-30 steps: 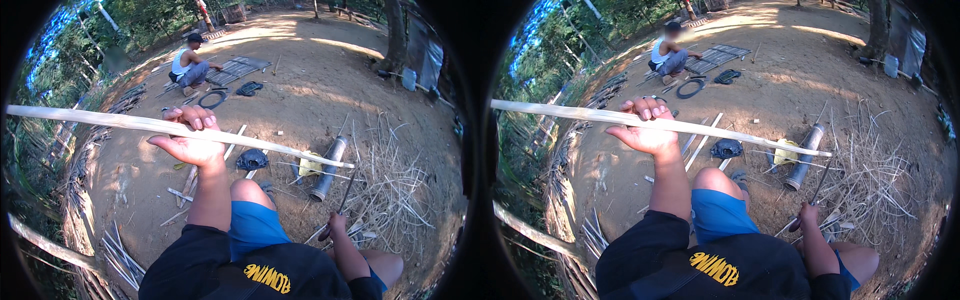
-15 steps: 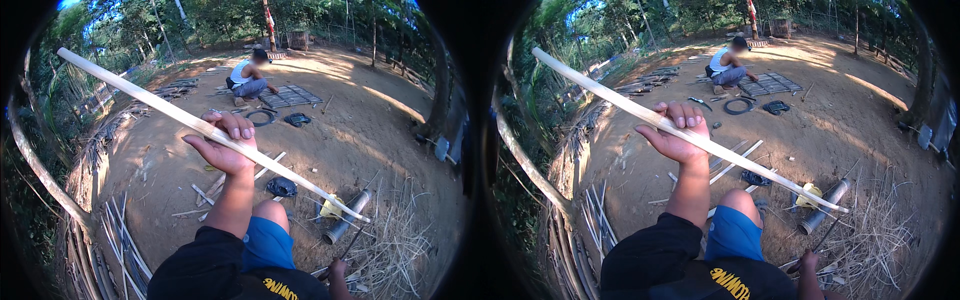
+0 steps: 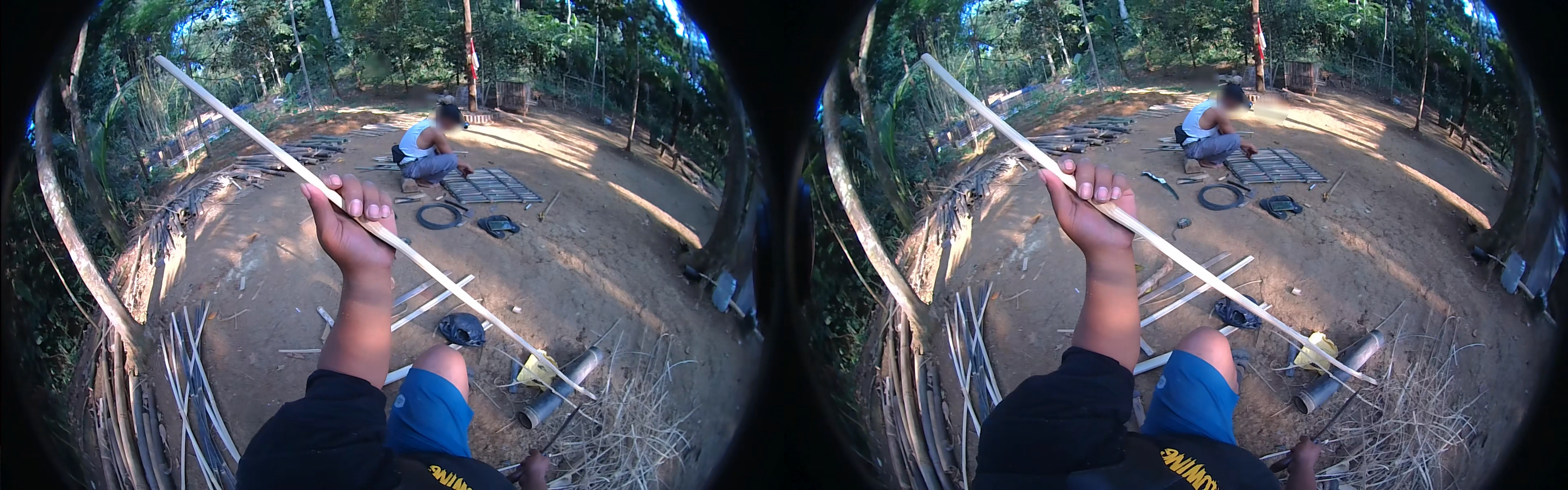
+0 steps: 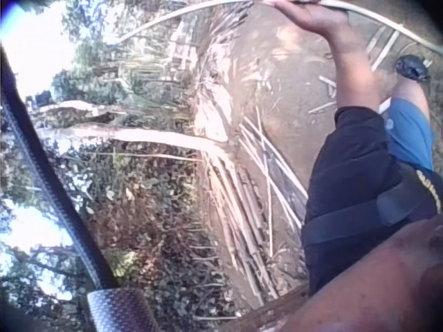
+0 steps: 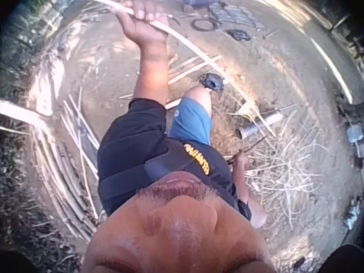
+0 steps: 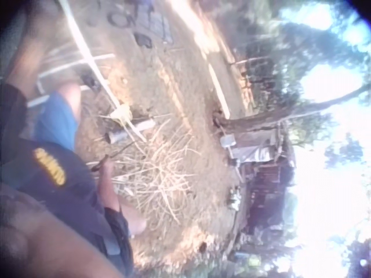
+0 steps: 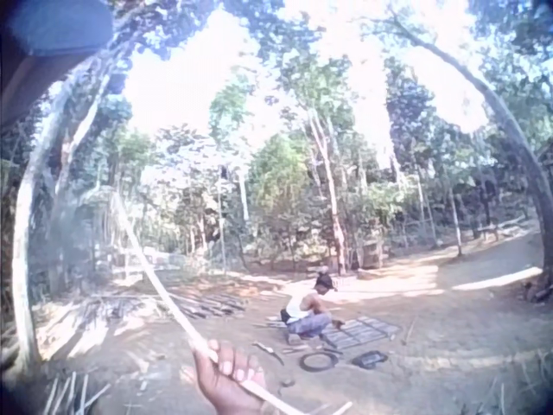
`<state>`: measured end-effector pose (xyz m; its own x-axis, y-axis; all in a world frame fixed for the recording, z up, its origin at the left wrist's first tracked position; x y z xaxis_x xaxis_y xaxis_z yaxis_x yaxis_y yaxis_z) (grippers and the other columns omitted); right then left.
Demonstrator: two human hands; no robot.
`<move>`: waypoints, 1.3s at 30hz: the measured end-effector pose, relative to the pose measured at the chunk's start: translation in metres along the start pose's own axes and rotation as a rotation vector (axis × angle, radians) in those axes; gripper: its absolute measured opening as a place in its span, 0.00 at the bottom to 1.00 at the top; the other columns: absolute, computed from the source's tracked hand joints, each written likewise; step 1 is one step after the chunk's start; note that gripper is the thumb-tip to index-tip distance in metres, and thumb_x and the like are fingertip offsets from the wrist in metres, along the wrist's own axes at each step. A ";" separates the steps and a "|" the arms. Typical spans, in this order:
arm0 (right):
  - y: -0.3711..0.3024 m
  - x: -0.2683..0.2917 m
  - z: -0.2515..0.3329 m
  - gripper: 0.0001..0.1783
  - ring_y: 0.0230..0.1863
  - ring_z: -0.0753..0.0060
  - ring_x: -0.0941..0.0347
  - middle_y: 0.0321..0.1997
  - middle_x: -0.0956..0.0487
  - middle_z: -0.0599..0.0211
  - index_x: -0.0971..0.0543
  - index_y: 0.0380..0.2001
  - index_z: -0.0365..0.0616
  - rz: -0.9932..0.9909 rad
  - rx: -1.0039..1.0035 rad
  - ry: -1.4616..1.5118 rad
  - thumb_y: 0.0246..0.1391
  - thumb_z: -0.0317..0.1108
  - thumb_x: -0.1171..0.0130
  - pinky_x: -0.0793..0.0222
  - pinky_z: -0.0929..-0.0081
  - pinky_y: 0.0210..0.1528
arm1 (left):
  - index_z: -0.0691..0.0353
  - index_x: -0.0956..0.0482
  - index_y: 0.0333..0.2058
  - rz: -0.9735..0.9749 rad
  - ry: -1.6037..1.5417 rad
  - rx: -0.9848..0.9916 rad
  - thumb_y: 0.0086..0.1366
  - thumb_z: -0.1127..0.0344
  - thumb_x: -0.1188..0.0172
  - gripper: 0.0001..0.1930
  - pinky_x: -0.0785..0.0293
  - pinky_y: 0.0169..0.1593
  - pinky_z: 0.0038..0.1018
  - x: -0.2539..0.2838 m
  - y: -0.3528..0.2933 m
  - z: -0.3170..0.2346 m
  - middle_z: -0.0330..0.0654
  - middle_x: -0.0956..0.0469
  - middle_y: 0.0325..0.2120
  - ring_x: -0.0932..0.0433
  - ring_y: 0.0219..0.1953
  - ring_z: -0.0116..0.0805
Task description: The person strips layers from a bamboo pole using a large blade and peels away long fibers by hand.
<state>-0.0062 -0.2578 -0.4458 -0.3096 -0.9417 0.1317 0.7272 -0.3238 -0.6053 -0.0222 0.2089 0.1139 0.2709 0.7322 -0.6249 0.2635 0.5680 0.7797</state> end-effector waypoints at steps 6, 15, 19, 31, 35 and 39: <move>0.017 0.002 -0.008 0.11 0.14 0.63 0.34 0.19 0.33 0.63 0.32 0.35 0.37 0.022 0.056 -0.035 0.48 0.27 0.45 0.36 0.65 0.15 | 0.54 0.30 0.33 -0.036 -0.025 -0.091 0.72 0.45 0.54 0.18 0.43 0.18 0.16 -0.018 -0.002 0.003 0.26 0.40 0.13 0.42 0.12 0.17; -0.064 -0.016 0.059 0.16 0.13 0.65 0.35 0.20 0.32 0.62 0.34 0.42 0.39 -0.026 0.181 -0.059 0.48 0.29 0.45 0.39 0.64 0.12 | 0.52 0.31 0.32 -0.146 0.096 -0.102 0.71 0.42 0.56 0.20 0.42 0.18 0.21 -0.033 -0.034 0.061 0.30 0.40 0.13 0.41 0.12 0.23; -0.127 -0.012 0.141 0.25 0.18 0.76 0.36 0.21 0.31 0.69 0.34 0.55 0.42 0.022 0.469 -0.117 0.53 0.27 0.44 0.36 0.74 0.22 | 0.51 0.33 0.34 0.084 -0.027 0.152 0.69 0.36 0.61 0.23 0.42 0.19 0.25 -0.045 -0.062 0.074 0.31 0.42 0.13 0.42 0.13 0.25; -0.251 0.022 0.194 0.23 0.26 0.58 0.25 0.24 0.24 0.60 0.28 0.54 0.49 0.223 0.650 -0.490 0.53 0.33 0.40 0.29 0.63 0.34 | 0.49 0.38 0.26 0.445 -0.045 0.281 0.67 0.37 0.52 0.23 0.47 0.21 0.18 -0.075 -0.174 0.040 0.27 0.45 0.13 0.46 0.13 0.19; -0.278 0.011 0.193 0.21 0.25 0.60 0.24 0.25 0.23 0.58 0.27 0.51 0.45 0.380 0.865 -0.483 0.52 0.30 0.39 0.30 0.65 0.30 | 0.51 0.38 0.24 0.395 -0.038 0.234 0.67 0.39 0.51 0.23 0.47 0.22 0.18 -0.075 -0.183 0.036 0.27 0.44 0.12 0.46 0.13 0.18; -0.317 0.007 0.211 0.20 0.33 0.48 0.21 0.31 0.20 0.53 0.26 0.49 0.46 0.532 0.978 -0.567 0.51 0.30 0.40 0.27 0.58 0.32 | 0.51 0.37 0.24 0.358 0.013 0.237 0.68 0.39 0.52 0.23 0.49 0.23 0.18 -0.075 -0.189 0.031 0.27 0.45 0.12 0.47 0.13 0.18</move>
<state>-0.1100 -0.1812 -0.0870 0.2930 -0.8046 0.5164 0.9065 0.4055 0.1175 -0.0636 0.0349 0.0123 0.3730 0.8726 -0.3152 0.3611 0.1764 0.9157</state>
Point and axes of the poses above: each hand's wrist, its own y-axis towards the middle knuckle, its own x-axis out of the back of the hand, z = x × y, the point moved 2 cm from there along y, towards the middle knuckle
